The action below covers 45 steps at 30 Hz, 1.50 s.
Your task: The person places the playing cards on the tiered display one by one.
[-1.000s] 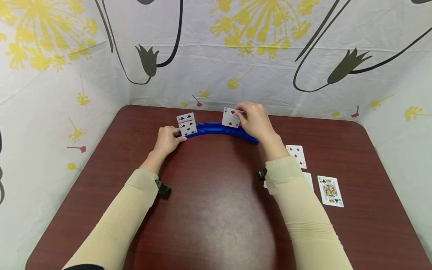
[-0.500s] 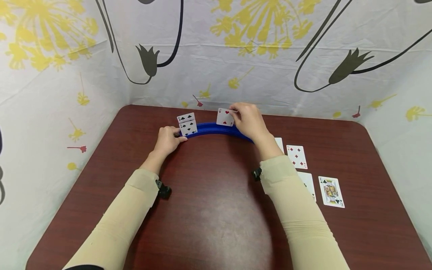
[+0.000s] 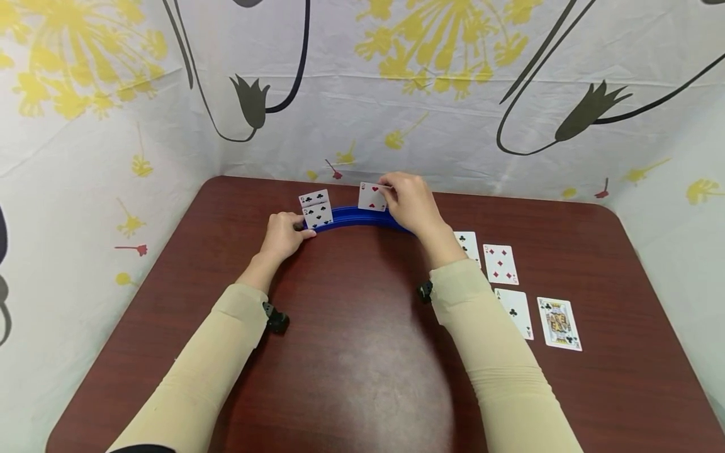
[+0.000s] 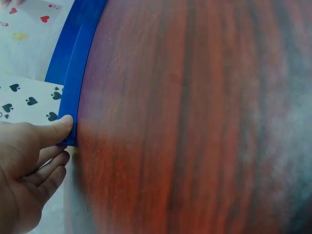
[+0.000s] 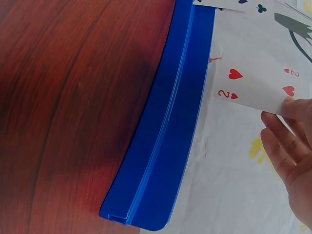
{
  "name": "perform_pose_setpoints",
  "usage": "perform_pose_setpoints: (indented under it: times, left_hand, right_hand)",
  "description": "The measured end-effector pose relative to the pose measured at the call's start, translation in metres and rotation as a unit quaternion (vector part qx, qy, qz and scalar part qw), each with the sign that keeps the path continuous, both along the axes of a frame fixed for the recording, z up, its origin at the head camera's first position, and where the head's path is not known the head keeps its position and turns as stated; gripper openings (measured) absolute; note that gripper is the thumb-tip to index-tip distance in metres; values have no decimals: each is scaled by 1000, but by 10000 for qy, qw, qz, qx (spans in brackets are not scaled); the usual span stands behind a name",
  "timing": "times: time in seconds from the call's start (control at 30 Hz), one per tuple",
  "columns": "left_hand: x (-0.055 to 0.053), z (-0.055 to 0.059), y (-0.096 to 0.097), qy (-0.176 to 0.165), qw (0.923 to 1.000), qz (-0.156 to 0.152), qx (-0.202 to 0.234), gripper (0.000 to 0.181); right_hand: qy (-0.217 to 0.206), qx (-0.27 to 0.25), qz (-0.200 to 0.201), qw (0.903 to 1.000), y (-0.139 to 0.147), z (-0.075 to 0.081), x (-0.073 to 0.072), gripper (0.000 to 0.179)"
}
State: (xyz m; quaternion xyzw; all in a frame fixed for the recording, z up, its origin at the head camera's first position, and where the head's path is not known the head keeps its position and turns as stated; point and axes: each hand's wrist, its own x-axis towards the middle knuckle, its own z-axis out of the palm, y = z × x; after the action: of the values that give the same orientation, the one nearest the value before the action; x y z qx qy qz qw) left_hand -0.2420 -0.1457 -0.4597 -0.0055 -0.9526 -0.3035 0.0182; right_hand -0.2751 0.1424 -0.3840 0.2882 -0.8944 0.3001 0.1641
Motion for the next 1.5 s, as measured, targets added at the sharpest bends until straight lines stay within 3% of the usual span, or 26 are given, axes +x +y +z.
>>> perform_pose_setpoints:
  times: [0.67, 1.23, 1.5]
  left_hand:
    - [-1, 0, 0, -115, 9999, 5, 35, 50]
    - [0, -2, 1, 37, 10000, -48, 3, 50]
    - [1, -1, 2, -44, 10000, -14, 47, 50]
  right_hand:
    - [36, 64, 96, 9999, -17, -4, -4, 16]
    - [340, 173, 53, 9993, -34, -8, -4, 16]
    - [369, 197, 57, 9991, -39, -11, -5, 15]
